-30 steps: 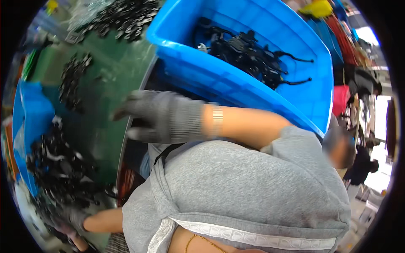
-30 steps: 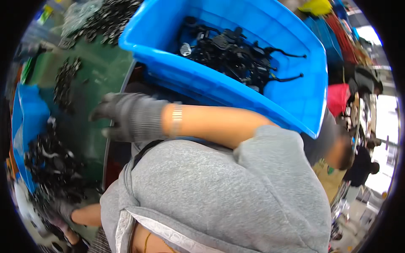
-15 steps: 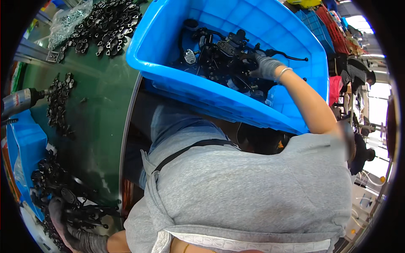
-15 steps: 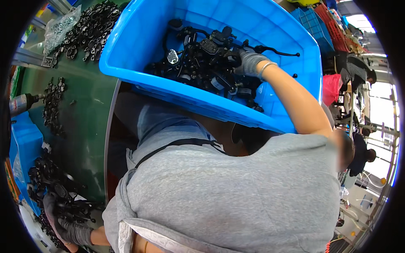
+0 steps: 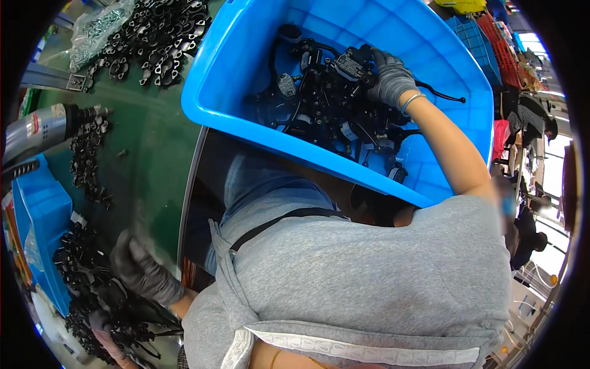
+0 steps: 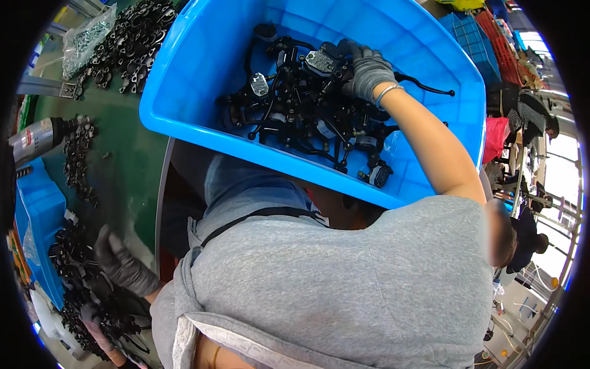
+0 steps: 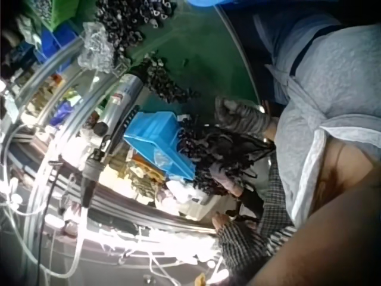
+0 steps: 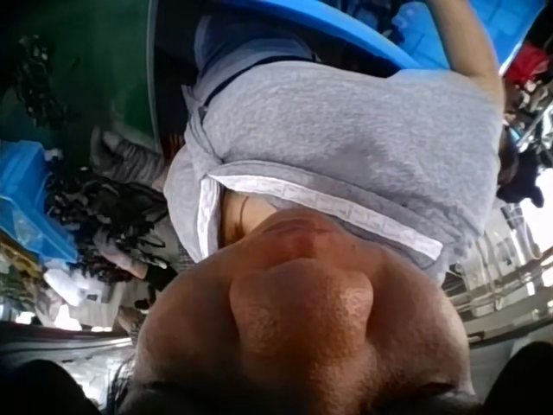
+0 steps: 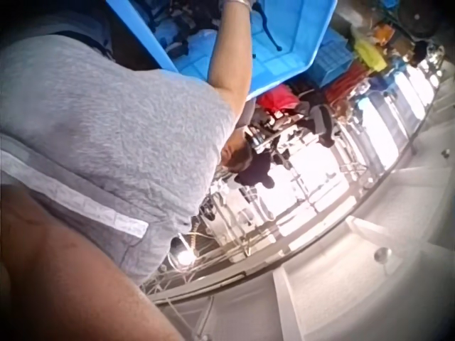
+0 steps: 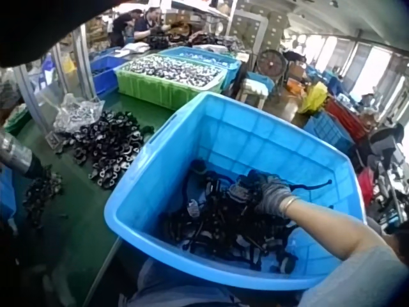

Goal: Assembling or preparing black industrial mechanical components and placing them into a blue storage bin.

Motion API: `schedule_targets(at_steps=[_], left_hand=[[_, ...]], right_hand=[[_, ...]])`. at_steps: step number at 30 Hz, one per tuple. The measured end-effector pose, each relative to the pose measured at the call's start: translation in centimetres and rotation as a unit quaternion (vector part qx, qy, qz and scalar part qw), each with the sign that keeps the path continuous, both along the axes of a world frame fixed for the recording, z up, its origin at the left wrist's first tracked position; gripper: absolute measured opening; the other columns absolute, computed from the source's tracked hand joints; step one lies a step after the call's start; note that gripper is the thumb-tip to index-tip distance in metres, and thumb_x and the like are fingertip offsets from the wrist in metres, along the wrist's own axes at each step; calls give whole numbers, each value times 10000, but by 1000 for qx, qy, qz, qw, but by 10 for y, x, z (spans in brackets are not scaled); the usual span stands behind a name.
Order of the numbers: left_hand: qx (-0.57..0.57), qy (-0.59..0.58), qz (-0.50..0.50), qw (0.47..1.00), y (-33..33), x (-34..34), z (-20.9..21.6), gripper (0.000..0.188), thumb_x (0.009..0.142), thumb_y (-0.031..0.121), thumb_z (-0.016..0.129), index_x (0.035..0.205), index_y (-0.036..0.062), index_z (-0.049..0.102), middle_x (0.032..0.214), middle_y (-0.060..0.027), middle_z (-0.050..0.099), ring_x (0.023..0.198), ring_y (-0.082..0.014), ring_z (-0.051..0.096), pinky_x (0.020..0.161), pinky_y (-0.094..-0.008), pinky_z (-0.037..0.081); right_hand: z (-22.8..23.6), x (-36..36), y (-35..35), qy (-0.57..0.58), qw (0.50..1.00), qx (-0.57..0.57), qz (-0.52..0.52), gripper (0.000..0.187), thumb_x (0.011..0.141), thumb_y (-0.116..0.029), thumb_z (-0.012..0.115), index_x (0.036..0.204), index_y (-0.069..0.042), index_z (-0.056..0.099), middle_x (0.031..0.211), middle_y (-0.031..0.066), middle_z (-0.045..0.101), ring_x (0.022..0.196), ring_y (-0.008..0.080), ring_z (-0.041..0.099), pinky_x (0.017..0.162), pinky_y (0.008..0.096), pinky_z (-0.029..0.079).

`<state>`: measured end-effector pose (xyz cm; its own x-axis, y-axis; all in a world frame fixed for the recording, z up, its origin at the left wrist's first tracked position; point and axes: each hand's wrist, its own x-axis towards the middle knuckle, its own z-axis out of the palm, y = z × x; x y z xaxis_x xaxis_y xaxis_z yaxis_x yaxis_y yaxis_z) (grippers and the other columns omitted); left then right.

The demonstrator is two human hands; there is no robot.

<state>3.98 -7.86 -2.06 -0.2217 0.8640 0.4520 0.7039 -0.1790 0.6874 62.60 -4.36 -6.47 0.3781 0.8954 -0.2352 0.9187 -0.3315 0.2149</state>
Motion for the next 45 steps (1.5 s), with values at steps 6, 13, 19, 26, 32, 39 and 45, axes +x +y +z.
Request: schedule_targets(at_steps=[6, 13, 19, 26, 32, 39, 45], left_hand=[[-79, -96, -25, 992, 9, 2, -29, 225, 1021, 151, 644, 1205, 28, 681, 1172, -60, 680, 1077, -169, 619, 984, -315, 480], [-96, -127, -25, 987, 11, 4, -32, 234, 1031, 152, 634, 1222, 21, 664, 1165, -50, 678, 1058, -147, 613, 970, -304, 483], [-102, -141, -35, 984, 9, 2, -30, 233, 1031, 144, 633, 1224, 18, 664, 1172, -47, 676, 1064, -144, 610, 976, -303, 480], [-86, -142, -31, 986, 12, 3, -32, 231, 1022, 136, 641, 1220, 22, 677, 1174, -53, 681, 1073, -151, 616, 983, -309, 482], [-85, -116, -31, 989, 11, -1, -30, 222, 1013, 118, 641, 1207, 19, 685, 1162, -65, 687, 1080, -171, 626, 988, -317, 485], [-87, -130, -46, 987, 17, 0, -33, 211, 1009, 106, 641, 1192, 15, 692, 1148, -65, 691, 1073, -167, 626, 982, -317, 488], [-80, -140, -55, 985, 15, 1, -27, 223, 992, 128, 672, 1185, 20, 697, 1133, -60, 696, 1056, -170, 636, 972, -323, 494]], right_hand=[[-55, 64, 14, 224, 933, -247, -137, 1125, 720, -453, 828, 1618, -136, 229, 1486, 281, 463, 1337, 404, 514, 1112, 461, 451], [-11, -20, -10, 119, 990, -56, -44, 1101, 754, -525, 819, 1597, -95, 258, 1512, 282, 431, 1402, 425, 454, 1152, 520, 404], [-30, 7, -14, 142, 989, 39, 25, 992, 761, -501, 834, 1530, -68, 381, 1470, 262, 499, 1348, 427, 505, 1133, 485, 425], [-31, 11, -27, 301, 928, 201, 87, 873, 685, -268, 889, 1416, -14, 485, 1274, 238, 617, 1176, 418, 608, 1012, 479, 507], [43, 8, -27, 124, 939, 236, 215, 727, 667, -150, 865, 1334, -58, 591, 1167, 190, 648, 1048, 393, 631, 931, 449, 530], [106, 35, -33, 266, 863, 406, 139, 559, 861, -60, 720, 1395, -19, 559, 1284, 169, 653, 1219, 277, 618, 1074, 389, 491], [163, 65, -29, 536, 712, 444, 93, 382, 1009, -171, 559, 1381, -86, 571, 1249, 168, 665, 1121, 295, 657, 996, 446, 538]])
